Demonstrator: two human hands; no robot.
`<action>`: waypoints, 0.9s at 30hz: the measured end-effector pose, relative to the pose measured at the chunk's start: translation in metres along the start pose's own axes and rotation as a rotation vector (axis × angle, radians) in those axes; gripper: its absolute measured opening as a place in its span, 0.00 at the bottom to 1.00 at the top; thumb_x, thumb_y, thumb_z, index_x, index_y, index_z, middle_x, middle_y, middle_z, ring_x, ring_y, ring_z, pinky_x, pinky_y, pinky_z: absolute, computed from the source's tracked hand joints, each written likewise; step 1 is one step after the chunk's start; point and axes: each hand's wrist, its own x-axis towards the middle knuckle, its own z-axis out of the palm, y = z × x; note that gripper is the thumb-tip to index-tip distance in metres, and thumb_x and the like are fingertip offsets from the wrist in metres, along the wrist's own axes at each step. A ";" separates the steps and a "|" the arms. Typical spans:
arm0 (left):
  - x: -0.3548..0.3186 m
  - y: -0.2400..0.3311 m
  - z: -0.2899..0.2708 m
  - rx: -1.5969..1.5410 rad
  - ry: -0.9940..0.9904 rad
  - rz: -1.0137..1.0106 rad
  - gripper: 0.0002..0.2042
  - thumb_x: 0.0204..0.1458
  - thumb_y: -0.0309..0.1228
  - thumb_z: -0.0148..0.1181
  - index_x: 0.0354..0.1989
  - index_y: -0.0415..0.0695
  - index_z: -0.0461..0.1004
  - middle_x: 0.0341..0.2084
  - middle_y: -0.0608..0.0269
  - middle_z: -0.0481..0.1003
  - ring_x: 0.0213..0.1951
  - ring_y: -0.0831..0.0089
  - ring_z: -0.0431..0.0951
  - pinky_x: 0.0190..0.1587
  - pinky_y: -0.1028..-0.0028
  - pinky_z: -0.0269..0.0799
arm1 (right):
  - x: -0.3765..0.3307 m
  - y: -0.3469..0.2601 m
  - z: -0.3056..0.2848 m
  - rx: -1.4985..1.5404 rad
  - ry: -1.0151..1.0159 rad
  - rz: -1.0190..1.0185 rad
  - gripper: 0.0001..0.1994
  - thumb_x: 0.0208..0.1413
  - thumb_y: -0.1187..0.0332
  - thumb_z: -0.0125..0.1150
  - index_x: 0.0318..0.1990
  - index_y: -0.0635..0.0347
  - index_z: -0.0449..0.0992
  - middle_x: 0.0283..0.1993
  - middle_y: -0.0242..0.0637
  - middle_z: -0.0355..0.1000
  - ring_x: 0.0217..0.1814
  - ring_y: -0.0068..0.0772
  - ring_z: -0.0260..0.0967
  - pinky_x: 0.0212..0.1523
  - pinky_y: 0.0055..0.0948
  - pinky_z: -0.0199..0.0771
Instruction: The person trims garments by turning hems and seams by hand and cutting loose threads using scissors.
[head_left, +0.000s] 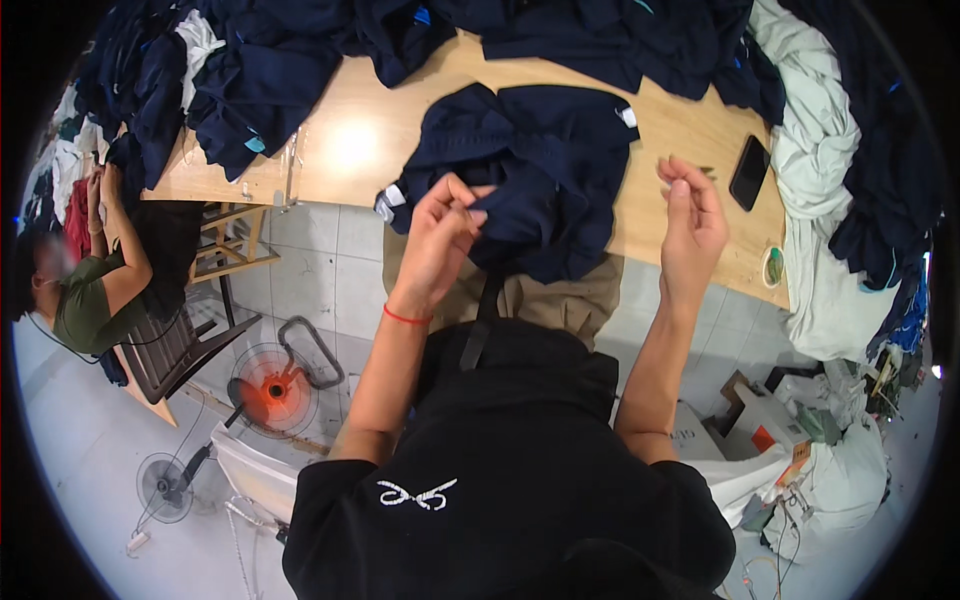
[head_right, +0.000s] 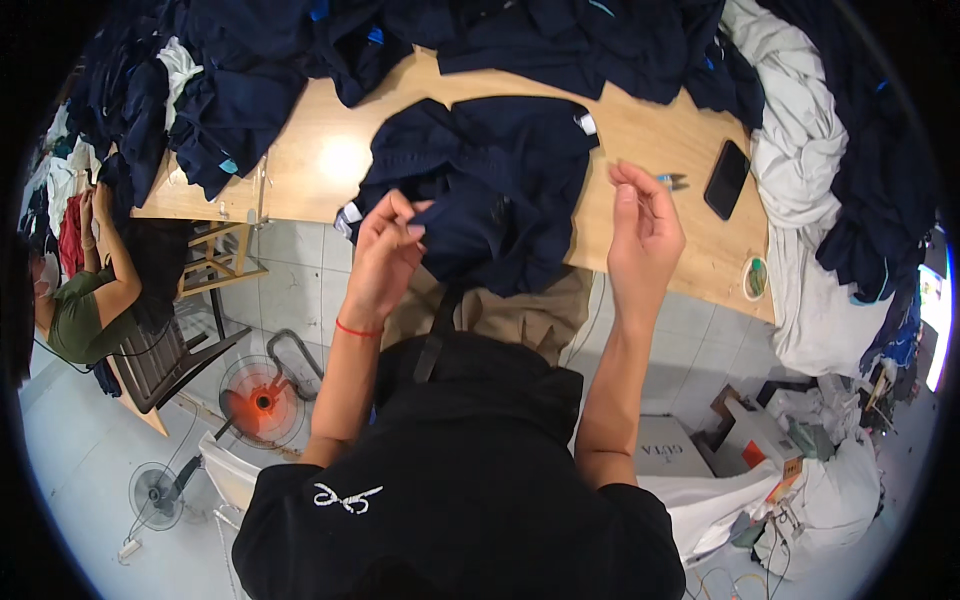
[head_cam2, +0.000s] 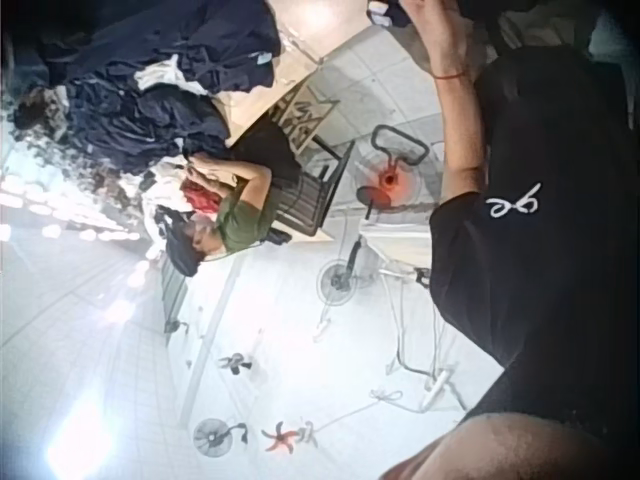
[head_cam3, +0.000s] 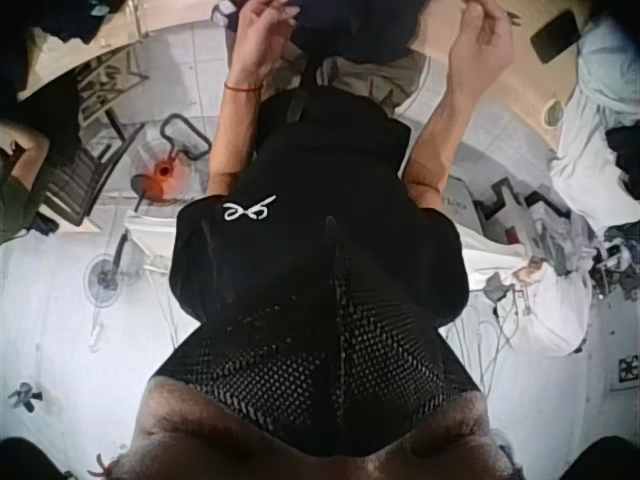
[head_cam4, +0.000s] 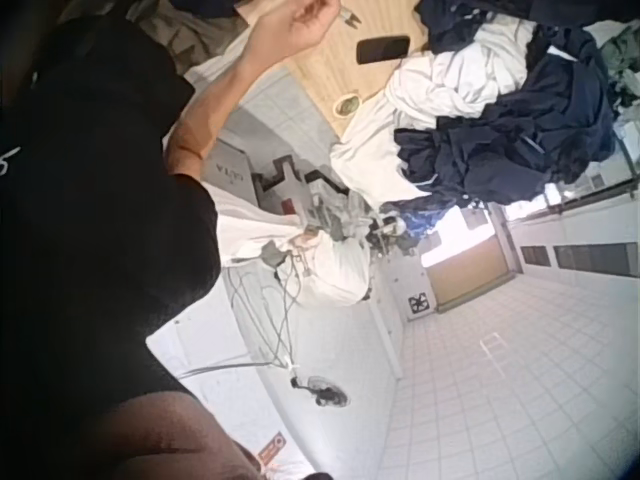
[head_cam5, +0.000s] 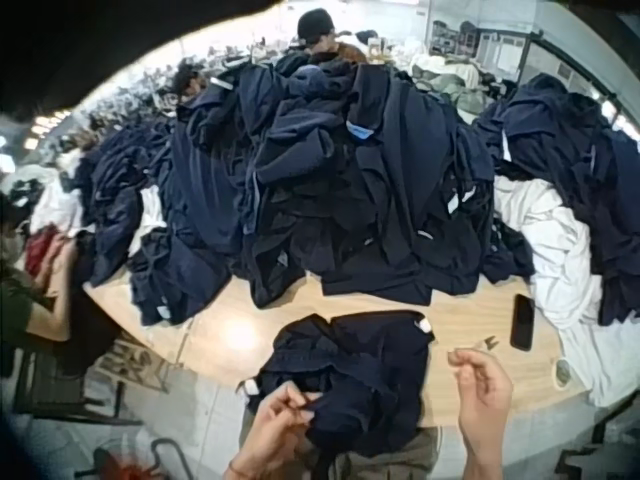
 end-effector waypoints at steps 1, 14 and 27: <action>0.000 -0.003 -0.004 0.024 0.045 -0.021 0.07 0.58 0.17 0.60 0.38 0.46 0.72 0.46 0.61 0.83 0.35 0.85 0.75 0.40 0.82 0.70 | -0.012 -0.033 0.003 0.235 -0.102 -0.058 0.19 0.75 0.64 0.59 0.67 0.64 0.71 0.65 0.46 0.76 0.64 0.38 0.75 0.62 0.41 0.74; 0.035 -0.024 -0.022 -0.008 0.073 -0.084 0.05 0.61 0.21 0.57 0.40 0.46 0.74 0.34 0.72 0.76 0.39 0.78 0.77 0.51 0.76 0.72 | -0.067 -0.189 0.066 1.251 -0.425 -0.355 0.19 0.68 0.57 0.69 0.58 0.46 0.67 0.61 0.29 0.72 0.60 0.39 0.66 0.60 0.46 0.63; 0.031 -0.022 -0.025 -0.022 0.044 -0.092 0.05 0.62 0.21 0.56 0.41 0.46 0.74 0.35 0.71 0.77 0.40 0.77 0.78 0.51 0.74 0.73 | -0.072 -0.190 0.061 1.173 -0.305 -0.394 0.18 0.69 0.56 0.66 0.59 0.47 0.68 0.61 0.31 0.72 0.61 0.40 0.67 0.62 0.47 0.63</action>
